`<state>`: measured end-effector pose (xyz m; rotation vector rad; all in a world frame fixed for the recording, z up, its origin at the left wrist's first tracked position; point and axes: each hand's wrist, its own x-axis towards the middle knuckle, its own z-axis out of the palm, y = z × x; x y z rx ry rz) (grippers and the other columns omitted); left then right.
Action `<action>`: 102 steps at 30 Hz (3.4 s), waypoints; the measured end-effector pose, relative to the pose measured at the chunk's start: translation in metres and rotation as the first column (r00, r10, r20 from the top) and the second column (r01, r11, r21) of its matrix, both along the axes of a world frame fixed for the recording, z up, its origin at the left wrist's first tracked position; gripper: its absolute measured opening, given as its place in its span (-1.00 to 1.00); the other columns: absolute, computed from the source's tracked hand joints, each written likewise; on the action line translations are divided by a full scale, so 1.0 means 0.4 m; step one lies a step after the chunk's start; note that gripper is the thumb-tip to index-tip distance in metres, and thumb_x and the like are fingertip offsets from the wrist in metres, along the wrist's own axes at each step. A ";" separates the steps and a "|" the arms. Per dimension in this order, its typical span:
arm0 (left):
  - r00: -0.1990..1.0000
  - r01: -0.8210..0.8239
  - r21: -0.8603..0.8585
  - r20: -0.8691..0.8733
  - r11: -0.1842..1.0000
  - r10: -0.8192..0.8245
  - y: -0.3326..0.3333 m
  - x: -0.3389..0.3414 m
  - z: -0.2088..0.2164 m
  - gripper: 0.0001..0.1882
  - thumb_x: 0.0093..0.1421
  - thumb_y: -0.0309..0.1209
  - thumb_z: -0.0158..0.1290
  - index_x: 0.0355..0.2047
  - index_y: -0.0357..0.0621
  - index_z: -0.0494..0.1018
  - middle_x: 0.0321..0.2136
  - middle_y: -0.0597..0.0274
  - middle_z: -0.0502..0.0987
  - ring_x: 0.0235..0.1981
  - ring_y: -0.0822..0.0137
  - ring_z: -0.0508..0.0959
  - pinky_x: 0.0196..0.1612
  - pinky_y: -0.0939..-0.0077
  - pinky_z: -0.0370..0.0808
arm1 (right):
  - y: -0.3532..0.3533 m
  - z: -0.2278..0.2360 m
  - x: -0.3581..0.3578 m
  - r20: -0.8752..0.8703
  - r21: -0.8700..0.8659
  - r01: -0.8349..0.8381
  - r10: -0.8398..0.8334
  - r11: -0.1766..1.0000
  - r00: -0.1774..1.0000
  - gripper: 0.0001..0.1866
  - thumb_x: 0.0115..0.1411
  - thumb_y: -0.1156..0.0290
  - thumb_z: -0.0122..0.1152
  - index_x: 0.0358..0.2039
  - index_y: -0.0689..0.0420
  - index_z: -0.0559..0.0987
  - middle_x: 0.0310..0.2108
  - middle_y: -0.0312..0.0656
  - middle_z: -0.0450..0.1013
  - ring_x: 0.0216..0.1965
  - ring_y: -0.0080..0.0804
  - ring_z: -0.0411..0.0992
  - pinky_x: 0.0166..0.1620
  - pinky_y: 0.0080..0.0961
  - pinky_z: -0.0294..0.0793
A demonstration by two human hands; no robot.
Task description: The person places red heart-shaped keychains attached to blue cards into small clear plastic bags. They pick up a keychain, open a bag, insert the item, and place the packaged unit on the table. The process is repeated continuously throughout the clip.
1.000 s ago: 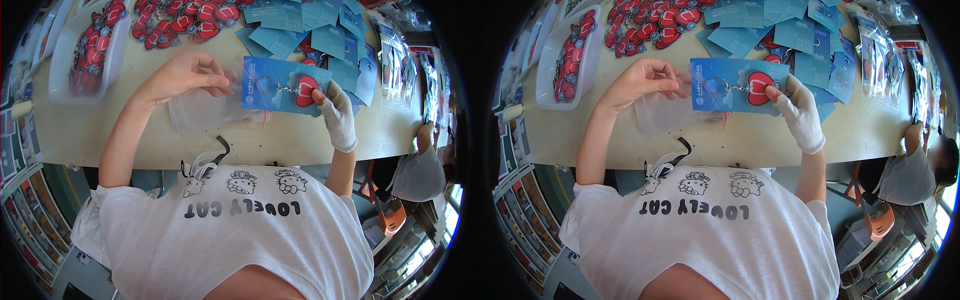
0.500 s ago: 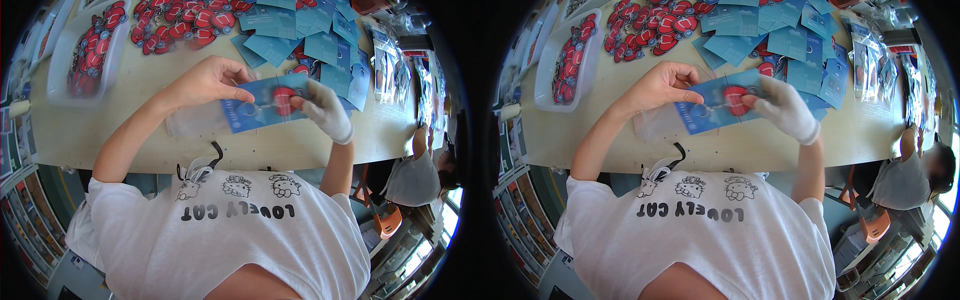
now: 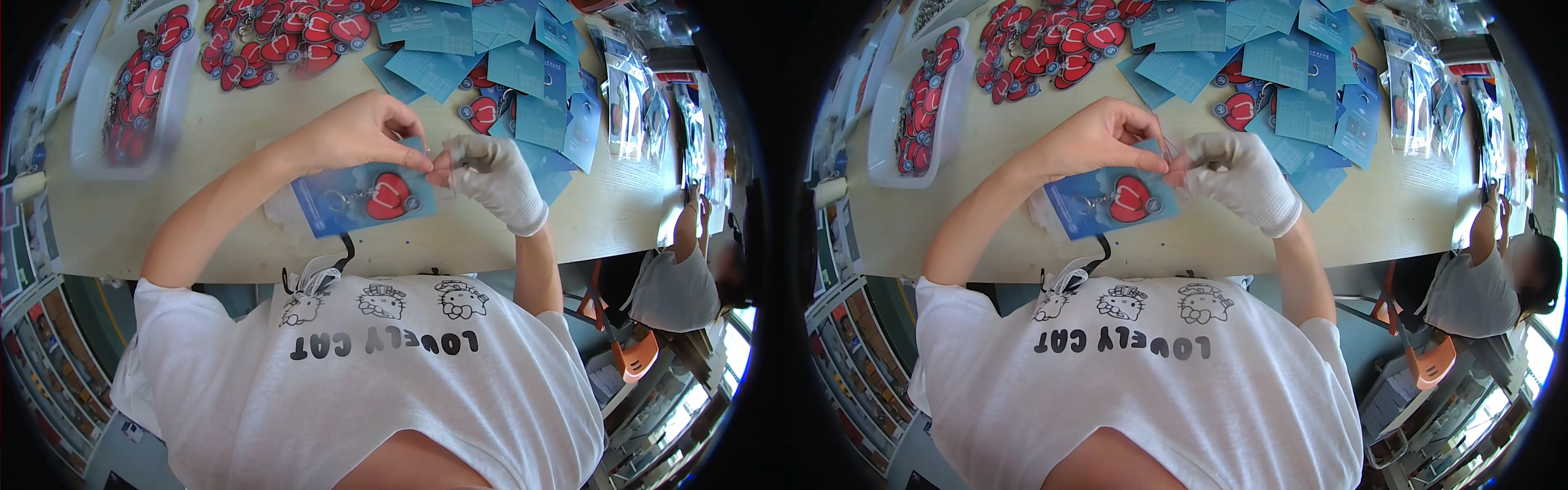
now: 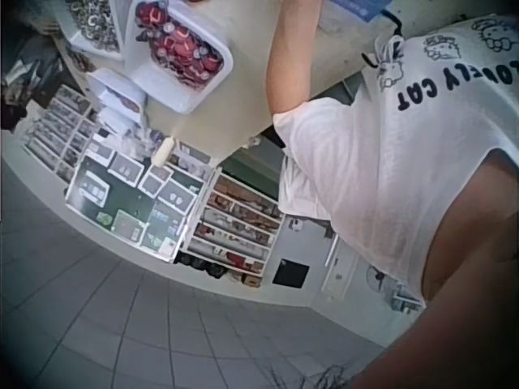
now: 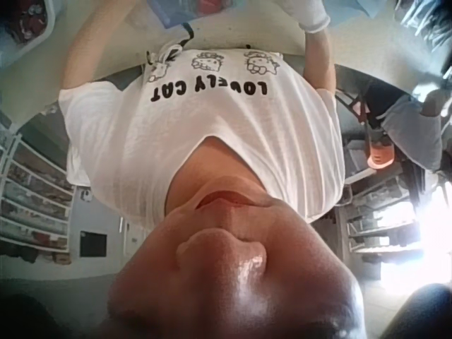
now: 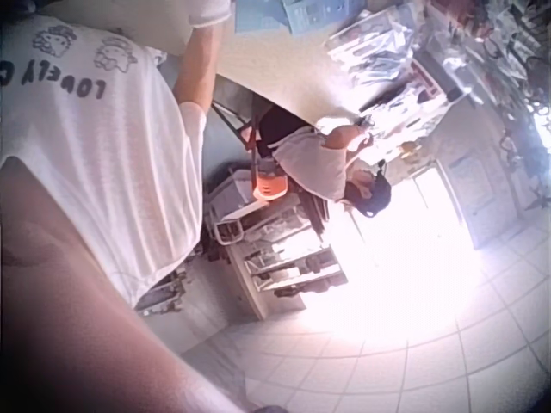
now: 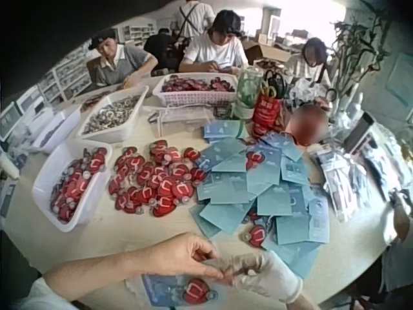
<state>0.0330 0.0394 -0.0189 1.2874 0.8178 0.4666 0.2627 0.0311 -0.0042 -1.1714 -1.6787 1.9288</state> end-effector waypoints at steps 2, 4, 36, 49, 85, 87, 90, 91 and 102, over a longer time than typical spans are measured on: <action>0.996 0.057 0.037 -0.070 0.998 -0.054 0.003 0.005 0.002 -0.82 0.04 -0.52 0.23 -0.35 -0.33 0.51 -0.43 0.27 0.57 -0.39 0.58 0.51 -0.31 0.71 0.41 | -0.013 -0.005 -0.002 -0.058 -0.035 0.028 -0.030 0.999 0.998 -0.82 -0.01 0.67 0.06 -0.37 0.27 0.57 -0.46 -0.25 0.53 -0.34 -0.59 0.50 -0.27 -0.66 0.44; 0.995 0.052 0.047 -0.083 0.998 -0.048 0.009 0.022 0.021 -0.85 0.05 -0.52 0.22 -0.38 -0.33 0.51 -0.44 0.28 0.57 -0.40 0.60 0.50 -0.33 0.72 0.39 | -0.017 -0.003 0.013 -0.110 -0.069 0.112 -0.119 0.991 0.987 -0.88 -0.02 0.66 0.09 -0.43 0.27 0.55 -0.47 -0.25 0.52 -0.32 -0.59 0.51 -0.28 -0.65 0.45; 0.992 -0.040 0.743 -0.052 0.668 0.117 0.050 0.305 0.050 -0.85 0.09 -0.55 0.12 -0.30 -0.26 0.47 -0.31 0.10 0.52 -0.28 0.14 0.53 -0.19 0.40 0.45 | 0.099 -0.092 0.361 0.468 0.809 0.313 -0.868 0.497 0.167 -0.34 -0.10 0.02 0.40 -0.09 0.24 0.48 -0.31 -0.05 0.54 -0.24 -0.15 0.52 -0.13 -0.35 0.44; 0.758 -0.145 -0.394 0.546 0.908 0.358 0.097 0.371 0.069 -0.52 0.25 -0.12 0.03 0.01 -0.25 0.32 -0.08 0.21 0.46 -0.03 0.38 0.43 0.11 0.43 0.31 | -0.001 -0.034 0.159 -0.140 0.987 0.010 -0.825 -0.161 0.547 -0.63 -0.13 0.67 0.24 -0.24 0.11 0.62 -0.29 -0.23 0.48 -0.23 -0.26 0.42 -0.16 -0.38 0.39; 0.606 -0.011 0.729 -0.540 0.684 0.585 -0.114 -0.065 -0.042 -0.50 -0.20 -0.29 0.35 -0.24 -0.07 0.40 -0.30 0.32 0.46 -0.18 0.22 0.43 -0.07 0.30 0.21 | -0.041 -0.082 0.063 -0.280 0.213 0.770 -0.717 0.602 0.638 -0.62 0.21 0.49 0.12 0.02 0.34 0.39 -0.22 -0.19 0.50 -0.21 -0.59 0.44 -0.13 -0.64 0.44; 0.675 -0.068 0.723 -0.474 0.688 0.565 -0.114 -0.065 -0.057 -0.51 -0.20 -0.37 0.34 -0.23 -0.05 0.40 -0.28 0.31 0.44 -0.16 0.22 0.42 -0.04 0.27 0.21 | -0.042 -0.081 0.065 -0.242 0.237 0.754 -0.715 0.613 0.657 -0.62 0.21 0.52 0.11 0.03 0.35 0.39 -0.20 -0.18 0.51 -0.19 -0.58 0.45 -0.13 -0.64 0.44; 0.695 -0.175 0.795 -0.318 0.580 0.645 -0.119 -0.056 -0.064 -0.59 -0.15 -0.44 0.32 -0.26 -0.11 0.43 -0.22 0.25 0.41 -0.19 0.25 0.42 0.00 0.29 0.25 | -0.040 -0.080 0.080 -0.180 0.292 0.700 -0.681 0.652 0.710 -0.61 0.21 0.54 0.09 0.05 0.37 0.37 -0.19 -0.17 0.51 -0.18 -0.58 0.45 -0.11 -0.66 0.43; 0.704 -0.158 0.810 -0.309 0.565 0.639 -0.120 -0.056 -0.064 -0.61 -0.14 -0.45 0.31 -0.27 -0.11 0.44 -0.21 0.24 0.40 -0.19 0.24 0.42 -0.02 0.30 0.28 | -0.039 -0.082 0.087 -0.183 0.291 0.692 -0.672 0.661 0.718 -0.61 0.21 0.54 0.09 0.05 0.37 0.36 -0.19 -0.17 0.51 -0.18 -0.58 0.46 -0.11 -0.67 0.43; 0.740 -0.310 0.748 -0.198 0.587 0.643 -0.123 -0.060 -0.087 -0.78 -0.05 -0.60 0.24 -0.37 -0.20 0.46 -0.38 0.23 0.47 -0.35 0.36 0.47 -0.21 0.50 0.43 | -0.006 -0.087 0.164 -0.195 0.297 0.604 -0.572 0.740 0.797 -0.57 0.23 0.52 0.07 0.10 0.35 0.32 -0.13 -0.15 0.47 -0.16 -0.56 0.45 -0.16 -0.59 0.50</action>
